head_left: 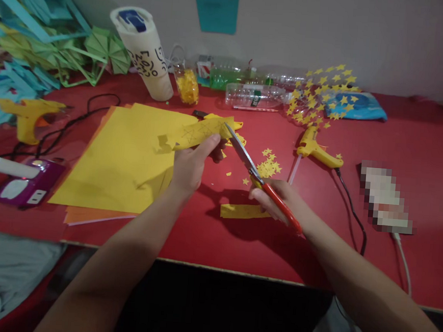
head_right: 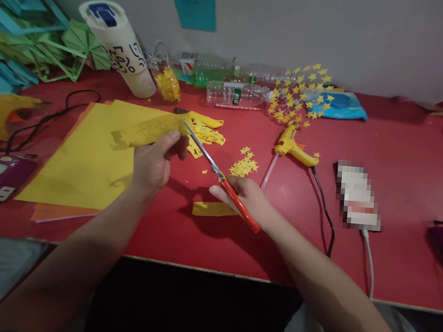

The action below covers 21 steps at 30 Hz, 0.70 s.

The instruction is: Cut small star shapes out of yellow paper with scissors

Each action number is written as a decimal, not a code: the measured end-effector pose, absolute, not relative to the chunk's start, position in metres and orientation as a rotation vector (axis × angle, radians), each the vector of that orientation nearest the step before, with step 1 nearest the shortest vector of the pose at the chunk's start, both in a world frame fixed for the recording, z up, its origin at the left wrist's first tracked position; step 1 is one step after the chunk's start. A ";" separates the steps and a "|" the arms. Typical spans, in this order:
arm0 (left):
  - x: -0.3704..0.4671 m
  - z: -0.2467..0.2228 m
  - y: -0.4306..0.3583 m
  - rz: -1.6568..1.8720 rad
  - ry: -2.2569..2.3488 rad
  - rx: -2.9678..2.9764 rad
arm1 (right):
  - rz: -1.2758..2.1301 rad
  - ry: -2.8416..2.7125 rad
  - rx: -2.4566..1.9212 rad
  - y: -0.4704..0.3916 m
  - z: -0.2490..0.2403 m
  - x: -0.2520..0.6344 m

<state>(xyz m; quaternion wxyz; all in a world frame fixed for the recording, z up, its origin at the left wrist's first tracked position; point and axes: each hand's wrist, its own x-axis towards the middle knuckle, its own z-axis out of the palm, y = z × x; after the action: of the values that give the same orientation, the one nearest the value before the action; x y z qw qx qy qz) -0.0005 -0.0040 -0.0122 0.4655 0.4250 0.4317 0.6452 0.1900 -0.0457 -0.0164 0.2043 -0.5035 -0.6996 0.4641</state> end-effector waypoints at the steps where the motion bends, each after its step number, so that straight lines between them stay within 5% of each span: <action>1: -0.001 -0.012 -0.004 1.580 1.062 1.040 | 1.307 -1.942 -1.386 -0.046 -0.018 0.190; 21: -0.002 -0.009 -0.004 1.596 1.029 0.996 | 1.377 -1.877 -1.336 -0.048 -0.020 0.190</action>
<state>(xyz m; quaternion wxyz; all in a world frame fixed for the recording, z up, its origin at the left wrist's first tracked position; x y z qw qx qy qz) -0.0021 -0.0037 -0.0090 0.4783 0.4080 0.4214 0.6537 0.1901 -0.0483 -0.0200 0.2267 -0.4848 -0.6811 0.4997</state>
